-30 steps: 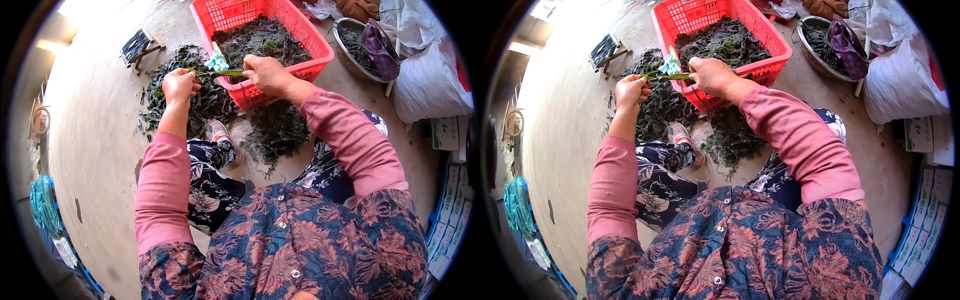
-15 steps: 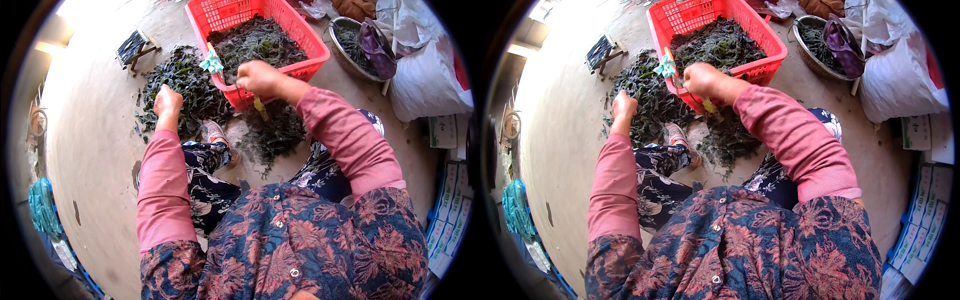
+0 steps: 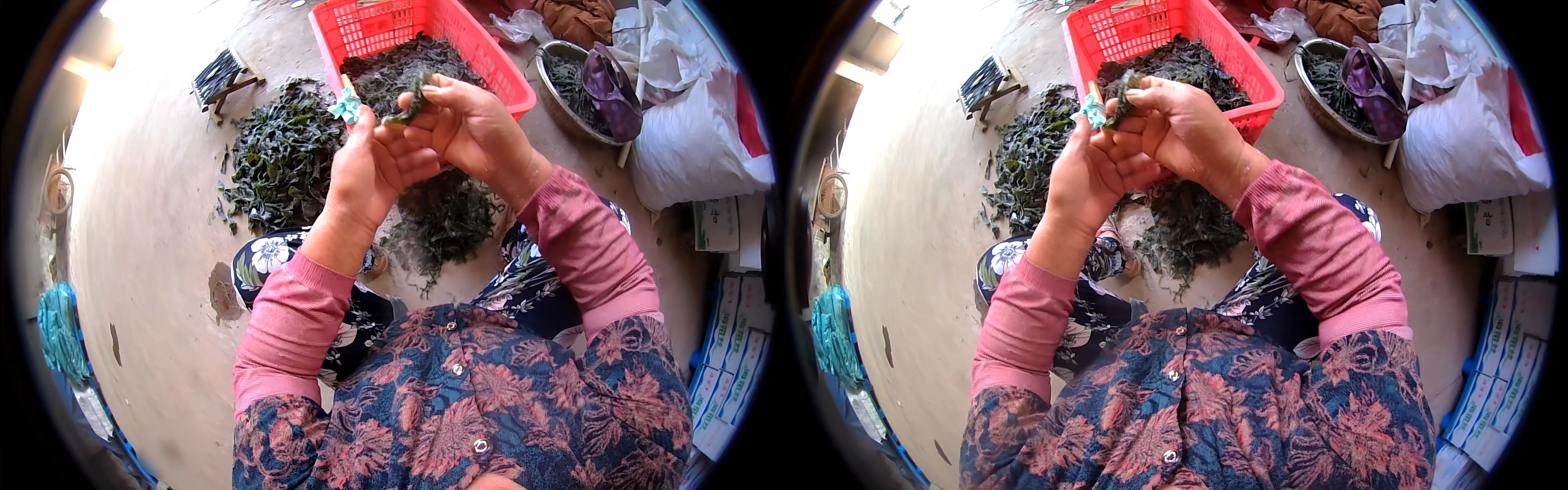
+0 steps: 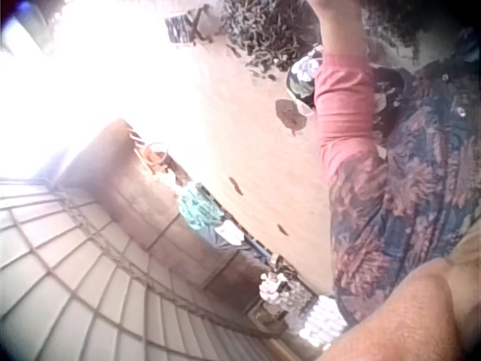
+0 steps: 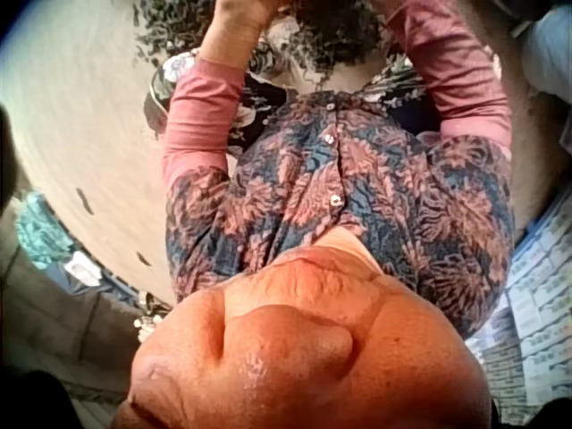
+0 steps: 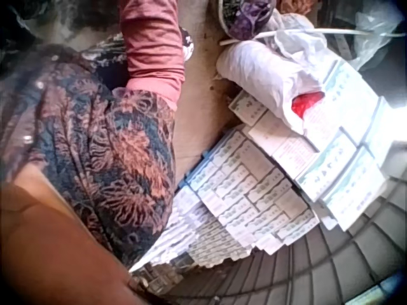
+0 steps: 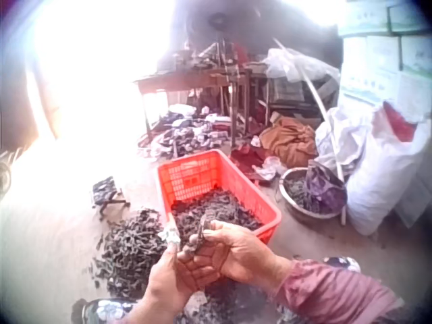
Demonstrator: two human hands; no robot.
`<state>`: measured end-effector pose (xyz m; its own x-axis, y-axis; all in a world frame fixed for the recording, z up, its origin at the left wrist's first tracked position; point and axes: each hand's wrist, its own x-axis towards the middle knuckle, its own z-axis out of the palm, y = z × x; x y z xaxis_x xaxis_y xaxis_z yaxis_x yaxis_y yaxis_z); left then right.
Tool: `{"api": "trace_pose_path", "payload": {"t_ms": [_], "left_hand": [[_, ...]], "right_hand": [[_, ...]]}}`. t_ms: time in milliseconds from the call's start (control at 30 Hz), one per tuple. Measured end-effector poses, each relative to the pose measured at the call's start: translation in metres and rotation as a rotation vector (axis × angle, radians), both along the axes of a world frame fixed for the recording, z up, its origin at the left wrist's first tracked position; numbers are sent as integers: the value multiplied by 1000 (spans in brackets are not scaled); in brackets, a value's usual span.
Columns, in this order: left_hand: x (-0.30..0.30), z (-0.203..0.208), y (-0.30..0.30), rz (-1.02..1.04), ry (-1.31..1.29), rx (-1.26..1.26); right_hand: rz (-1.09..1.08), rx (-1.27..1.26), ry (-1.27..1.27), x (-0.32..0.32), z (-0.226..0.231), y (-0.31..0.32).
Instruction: The person picks up strips of seaweed from a red crate, knots or folds them by hand, and places them back into the crate.
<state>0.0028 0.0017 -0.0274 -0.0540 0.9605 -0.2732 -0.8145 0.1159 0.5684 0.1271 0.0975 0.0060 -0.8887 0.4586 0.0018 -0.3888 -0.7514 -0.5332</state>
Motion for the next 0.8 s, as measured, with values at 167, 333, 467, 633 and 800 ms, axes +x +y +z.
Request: {"api": "trace_pose_path", "payload": {"t_ms": [167,333,467,633,800], "left_hand": [[-1,19,9,321,39,15],[-18,18,13,303,73,62],[-29,35,11,62,237,92],[-24,53,10,-259,563,101],[-17,51,7,-300,730,117]], "right_hand": [[-36,6,-117,15,-3,-9],[-54,73,-147,21,-17,-4],[-268,446,-213,17,-11,-1],[-621,1220,-231,9,-5,0],[-418,1239,-470,12,-3,1]]}}
